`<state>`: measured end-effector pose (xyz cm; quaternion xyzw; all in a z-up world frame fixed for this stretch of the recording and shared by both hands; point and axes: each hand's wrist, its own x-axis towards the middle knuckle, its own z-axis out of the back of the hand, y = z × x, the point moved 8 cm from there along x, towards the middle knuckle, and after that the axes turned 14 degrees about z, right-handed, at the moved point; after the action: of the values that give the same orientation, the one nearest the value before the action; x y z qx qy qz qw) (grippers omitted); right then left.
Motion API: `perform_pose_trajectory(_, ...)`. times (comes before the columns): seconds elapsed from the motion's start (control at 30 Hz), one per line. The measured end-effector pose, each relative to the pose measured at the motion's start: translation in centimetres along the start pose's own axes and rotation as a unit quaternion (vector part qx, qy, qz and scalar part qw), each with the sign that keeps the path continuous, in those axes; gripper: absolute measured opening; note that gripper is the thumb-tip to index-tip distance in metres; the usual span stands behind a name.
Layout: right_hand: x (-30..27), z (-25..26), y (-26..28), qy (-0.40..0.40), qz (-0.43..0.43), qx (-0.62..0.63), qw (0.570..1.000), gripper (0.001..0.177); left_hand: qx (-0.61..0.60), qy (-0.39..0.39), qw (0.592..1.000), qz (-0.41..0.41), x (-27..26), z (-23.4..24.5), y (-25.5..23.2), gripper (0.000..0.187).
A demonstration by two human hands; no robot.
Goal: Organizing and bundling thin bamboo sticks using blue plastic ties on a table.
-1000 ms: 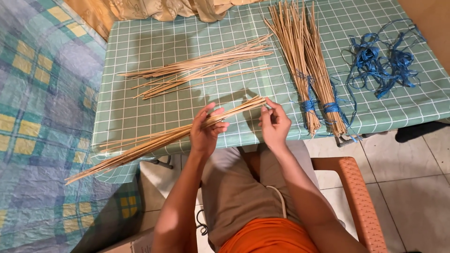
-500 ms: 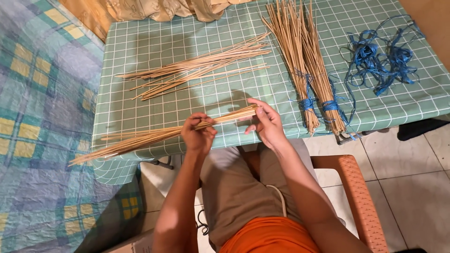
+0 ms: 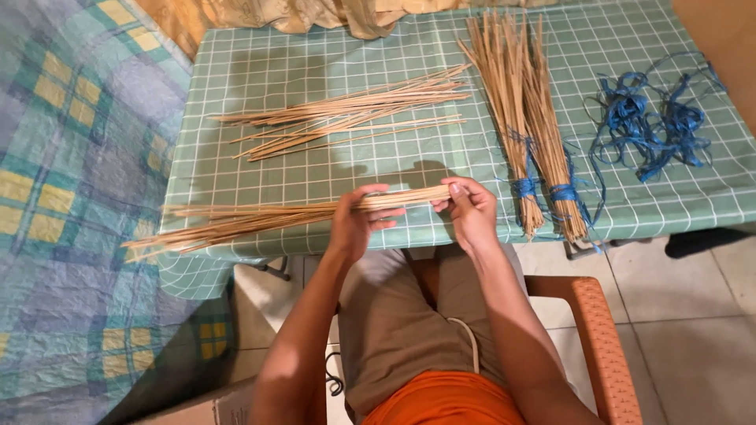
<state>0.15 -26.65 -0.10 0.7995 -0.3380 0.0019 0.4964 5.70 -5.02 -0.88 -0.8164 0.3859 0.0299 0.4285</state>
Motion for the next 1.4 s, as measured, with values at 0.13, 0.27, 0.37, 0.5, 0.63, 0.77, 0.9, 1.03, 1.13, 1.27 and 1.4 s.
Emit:
perform_pose_trajectory(0.13,0.2,-0.6,1.5,0.012,0.006,-0.019,1.000,0.017,-0.031,-0.011,0.999,0.008,0.0,0.3,-0.1,0.064)
perform_pose_trajectory(0.27,1.5,-2.0,2.9,0.033,-0.069,-0.070,0.995,0.013,-0.062,-0.047,0.997,-0.005,-1.0,0.2,-1.4,0.059)
perform_pose_trajectory(0.37,4.5,-2.3,3.0,0.036,-0.099,-0.179,0.978,0.010,-0.047,-0.054,0.997,-0.004,-0.9,0.4,-1.2,0.060)
perform_pose_trajectory(0.5,12.7,-0.9,-0.2,0.171,0.160,-0.540,0.808,0.014,-0.040,-0.057,0.998,-0.002,-0.9,0.1,-1.5,0.058)
perform_pose_trajectory(0.63,14.9,-3.1,-1.3,0.240,0.115,-0.748,0.608,0.035,-0.022,-0.053,0.998,0.010,-1.2,-0.3,-1.7,0.060)
perform_pose_trajectory(0.77,16.0,-2.1,-4.0,0.298,0.122,-0.734,0.598,0.016,-0.034,-0.051,0.998,0.014,-0.9,-0.1,-1.6,0.061)
perform_pose_trajectory(0.9,15.2,-1.2,-5.5,0.326,0.246,-0.713,0.570,0.011,-0.036,-0.051,0.998,0.009,-0.8,0.0,-1.8,0.061)
perform_pose_trajectory(1.03,13.1,-3.1,-2.3,0.353,0.233,-0.702,0.573,0.019,-0.024,-0.052,0.998,0.010,-0.7,0.5,-1.7,0.065)
perform_pose_trajectory(1.13,12.7,-3.9,0.1,0.361,0.263,-0.677,0.585,0.033,-0.031,-0.048,0.998,0.001,-0.4,1.0,-1.6,0.064)
perform_pose_trajectory(1.27,11.1,-4.3,6.0,0.324,0.290,-0.569,0.698,0.015,-0.026,-0.027,0.999,-0.010,-1.0,0.3,-2.0,0.066)
perform_pose_trajectory(1.4,7.0,-4.8,9.1,0.267,0.313,-0.539,0.735,0.017,-0.020,0.001,0.999,-0.033,-1.7,-0.7,-2.4,0.069)
